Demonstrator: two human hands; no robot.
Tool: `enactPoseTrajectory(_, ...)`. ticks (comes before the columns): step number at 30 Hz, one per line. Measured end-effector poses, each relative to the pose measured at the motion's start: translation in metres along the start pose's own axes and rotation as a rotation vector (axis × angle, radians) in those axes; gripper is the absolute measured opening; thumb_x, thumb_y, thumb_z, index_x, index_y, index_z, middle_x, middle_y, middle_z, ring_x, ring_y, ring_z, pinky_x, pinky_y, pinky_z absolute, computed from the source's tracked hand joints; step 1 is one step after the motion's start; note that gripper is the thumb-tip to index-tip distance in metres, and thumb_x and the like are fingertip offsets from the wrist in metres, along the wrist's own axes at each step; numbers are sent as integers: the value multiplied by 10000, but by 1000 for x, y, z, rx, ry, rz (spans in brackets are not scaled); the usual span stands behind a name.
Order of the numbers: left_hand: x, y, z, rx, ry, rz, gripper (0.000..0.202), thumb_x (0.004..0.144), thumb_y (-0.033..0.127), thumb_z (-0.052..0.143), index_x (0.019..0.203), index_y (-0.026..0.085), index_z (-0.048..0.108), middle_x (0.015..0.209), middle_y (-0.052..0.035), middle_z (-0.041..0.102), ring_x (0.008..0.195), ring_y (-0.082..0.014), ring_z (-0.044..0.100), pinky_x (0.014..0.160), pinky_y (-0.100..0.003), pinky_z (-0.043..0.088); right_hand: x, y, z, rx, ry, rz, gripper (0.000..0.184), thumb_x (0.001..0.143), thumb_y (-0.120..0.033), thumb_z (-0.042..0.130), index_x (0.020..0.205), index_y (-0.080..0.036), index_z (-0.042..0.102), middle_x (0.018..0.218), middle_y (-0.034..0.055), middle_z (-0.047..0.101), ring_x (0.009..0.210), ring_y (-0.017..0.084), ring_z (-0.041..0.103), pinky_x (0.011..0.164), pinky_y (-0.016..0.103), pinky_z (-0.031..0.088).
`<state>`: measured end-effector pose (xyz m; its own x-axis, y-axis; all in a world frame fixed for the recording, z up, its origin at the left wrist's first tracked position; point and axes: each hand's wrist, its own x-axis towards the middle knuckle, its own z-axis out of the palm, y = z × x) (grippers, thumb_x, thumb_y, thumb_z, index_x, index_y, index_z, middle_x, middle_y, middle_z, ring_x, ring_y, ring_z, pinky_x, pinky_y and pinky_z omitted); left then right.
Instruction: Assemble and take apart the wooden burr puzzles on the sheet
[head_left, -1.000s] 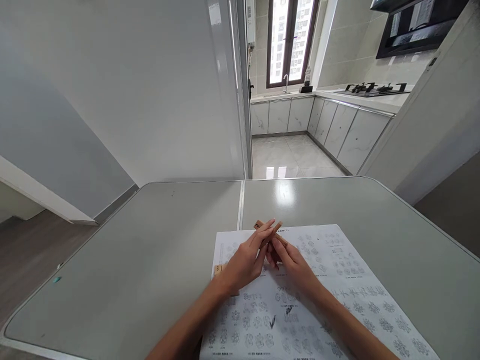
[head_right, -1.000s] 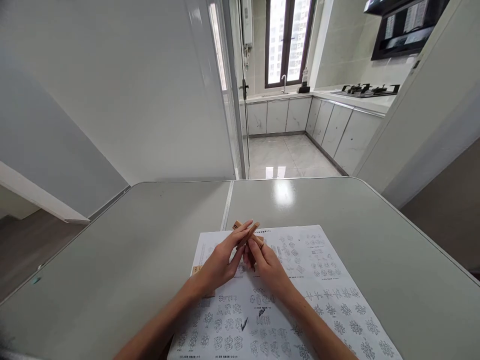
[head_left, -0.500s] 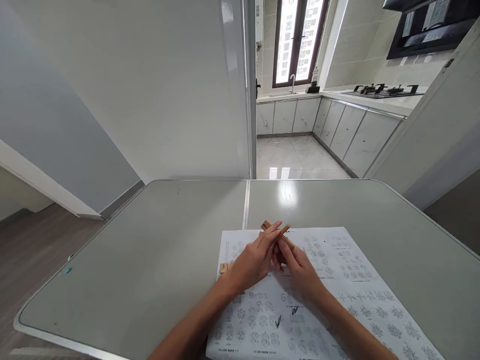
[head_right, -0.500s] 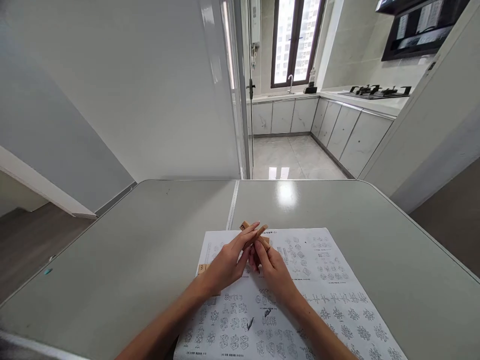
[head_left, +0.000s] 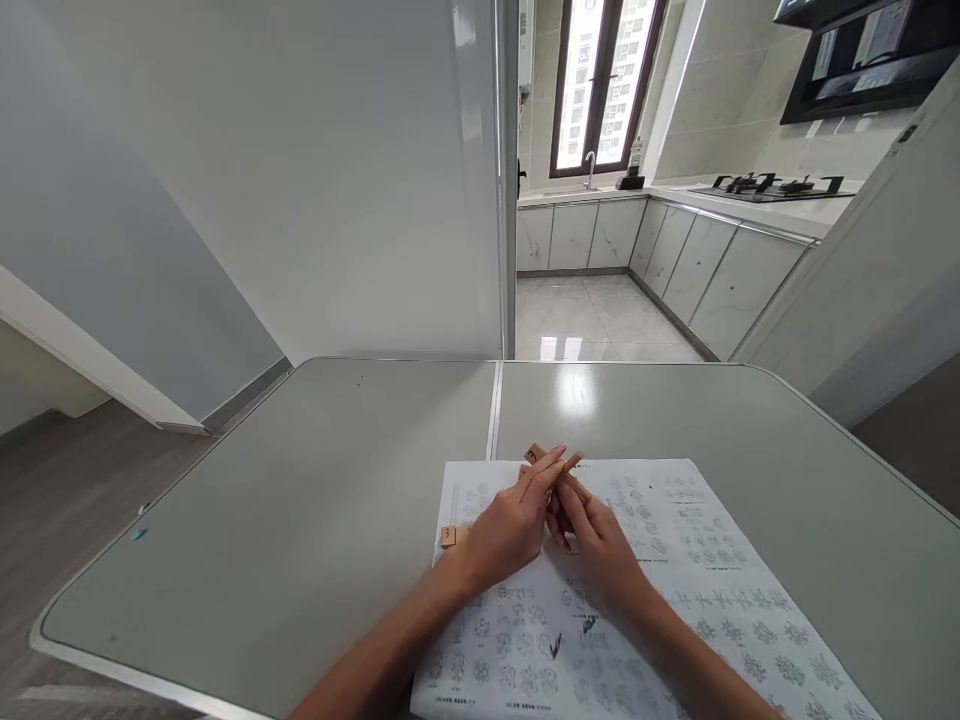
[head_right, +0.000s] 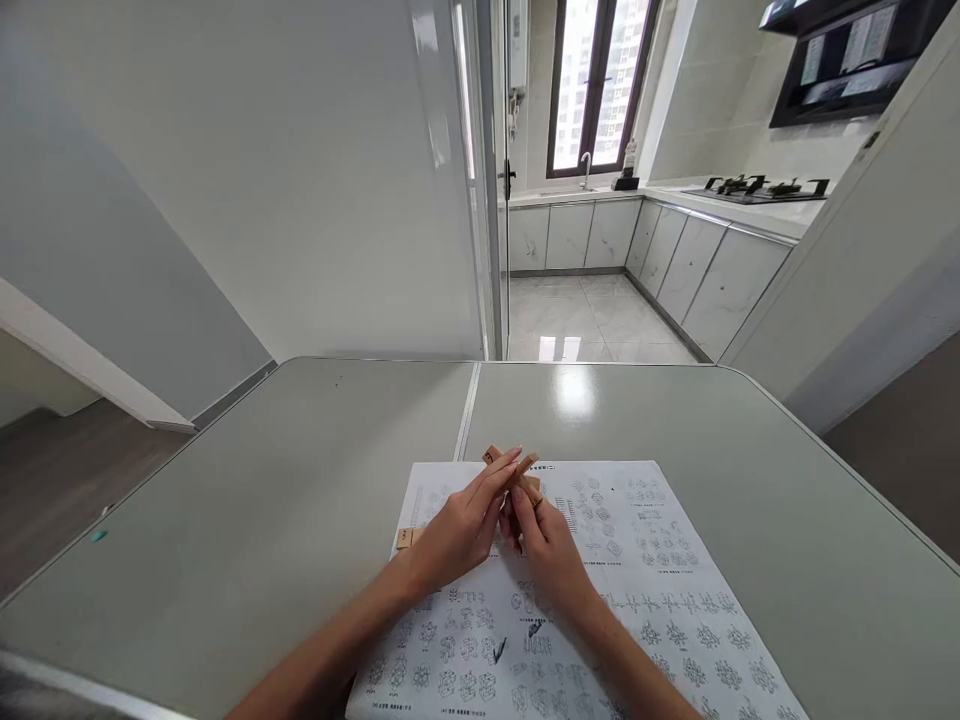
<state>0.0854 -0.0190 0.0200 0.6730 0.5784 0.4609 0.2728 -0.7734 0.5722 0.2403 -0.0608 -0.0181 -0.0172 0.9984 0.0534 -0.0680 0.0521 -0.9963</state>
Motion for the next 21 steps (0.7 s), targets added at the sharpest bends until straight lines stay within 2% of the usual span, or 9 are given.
enactPoseTrajectory(6,-2,1,2,3,0,1,752,1009,22,396,1662,320,169,1730,-88,280,1539,-261,410,1128,-418,575,-2,1,4,-17,59,-33,440,1060,-565,439,766,-253,534,670,2,525,584,171,465,544,302,421)
enactPoseTrajectory(10,0,3,0,4,-14,10,748,1000,5,397,1656,301,194,1718,-97,311,1559,-268,371,1163,-454,545,0,2,2,-11,37,-43,430,1063,-567,427,794,-251,538,681,2,527,597,174,474,552,306,422)
enactPoseTrajectory(14,1,8,-1,8,-25,42,746,993,-15,379,1656,276,199,1700,-118,344,1555,-267,379,1174,-460,536,-1,4,4,-24,71,-9,445,1065,-577,414,792,-251,546,662,3,522,586,180,457,533,313,406)
enactPoseTrajectory(18,0,10,1,71,-1,15,685,1037,23,379,1644,308,241,1703,-110,340,1416,-254,575,1035,-387,640,-3,-1,8,30,77,-9,446,1058,-602,420,837,-245,573,688,1,511,605,178,453,546,313,423)
enactPoseTrajectory(21,-1,8,3,178,86,22,603,1073,71,384,1624,300,298,1703,-130,331,1327,-250,654,963,-353,671,-2,-7,10,40,119,-44,443,1043,-623,450,895,-238,613,701,-7,496,610,173,434,530,300,420)
